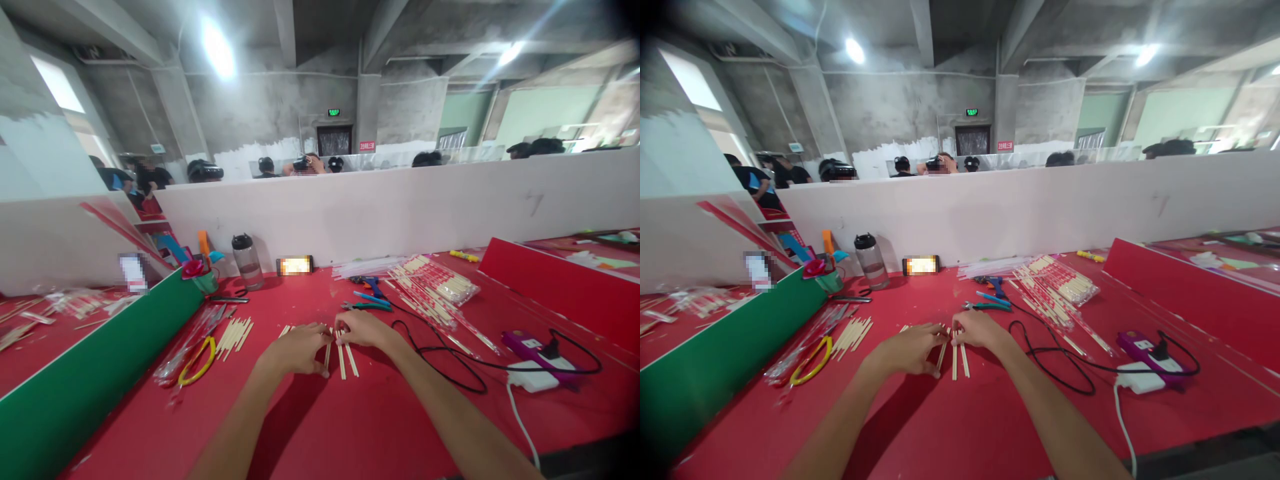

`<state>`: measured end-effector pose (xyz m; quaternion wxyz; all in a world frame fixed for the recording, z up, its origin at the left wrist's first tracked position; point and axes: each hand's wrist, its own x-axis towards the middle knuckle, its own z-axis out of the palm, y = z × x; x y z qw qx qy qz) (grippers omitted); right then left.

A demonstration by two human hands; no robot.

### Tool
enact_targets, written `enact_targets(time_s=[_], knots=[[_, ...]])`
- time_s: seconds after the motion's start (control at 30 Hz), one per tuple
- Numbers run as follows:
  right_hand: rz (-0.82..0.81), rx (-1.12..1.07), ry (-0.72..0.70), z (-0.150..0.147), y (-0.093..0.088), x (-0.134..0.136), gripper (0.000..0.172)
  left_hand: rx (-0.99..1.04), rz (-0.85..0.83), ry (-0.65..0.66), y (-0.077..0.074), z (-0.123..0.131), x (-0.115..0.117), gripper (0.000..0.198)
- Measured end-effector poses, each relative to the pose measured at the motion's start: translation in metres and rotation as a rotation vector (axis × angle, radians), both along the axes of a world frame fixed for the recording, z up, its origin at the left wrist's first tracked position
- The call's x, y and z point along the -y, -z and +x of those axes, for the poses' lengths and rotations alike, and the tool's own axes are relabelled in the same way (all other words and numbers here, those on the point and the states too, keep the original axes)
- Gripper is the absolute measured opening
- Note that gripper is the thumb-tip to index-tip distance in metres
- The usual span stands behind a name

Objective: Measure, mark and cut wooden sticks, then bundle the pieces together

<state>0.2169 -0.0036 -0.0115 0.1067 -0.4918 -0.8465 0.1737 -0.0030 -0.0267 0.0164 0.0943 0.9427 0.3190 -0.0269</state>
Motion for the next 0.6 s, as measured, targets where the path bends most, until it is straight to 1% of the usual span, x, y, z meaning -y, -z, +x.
enact_targets(time_s=[0.1,0.33,0.6], knots=[[-0.001,-0.015,0.005,-0.0001,0.0003,0.0002,0.029,0.014,-0.007,-0.009,-0.0015,0.0,0.0009,0.066],[-0.014,-0.014,0.006,-0.0003,-0.002,0.0011,0.028,0.029,-0.004,-0.007,-0.0012,0.0,-0.0003,0.065],[0.006,-0.035,-0.006,0.0003,0.0001,0.0015,0.026,0.031,0.023,0.033,0.0017,-0.0014,-0.0023,0.065]])
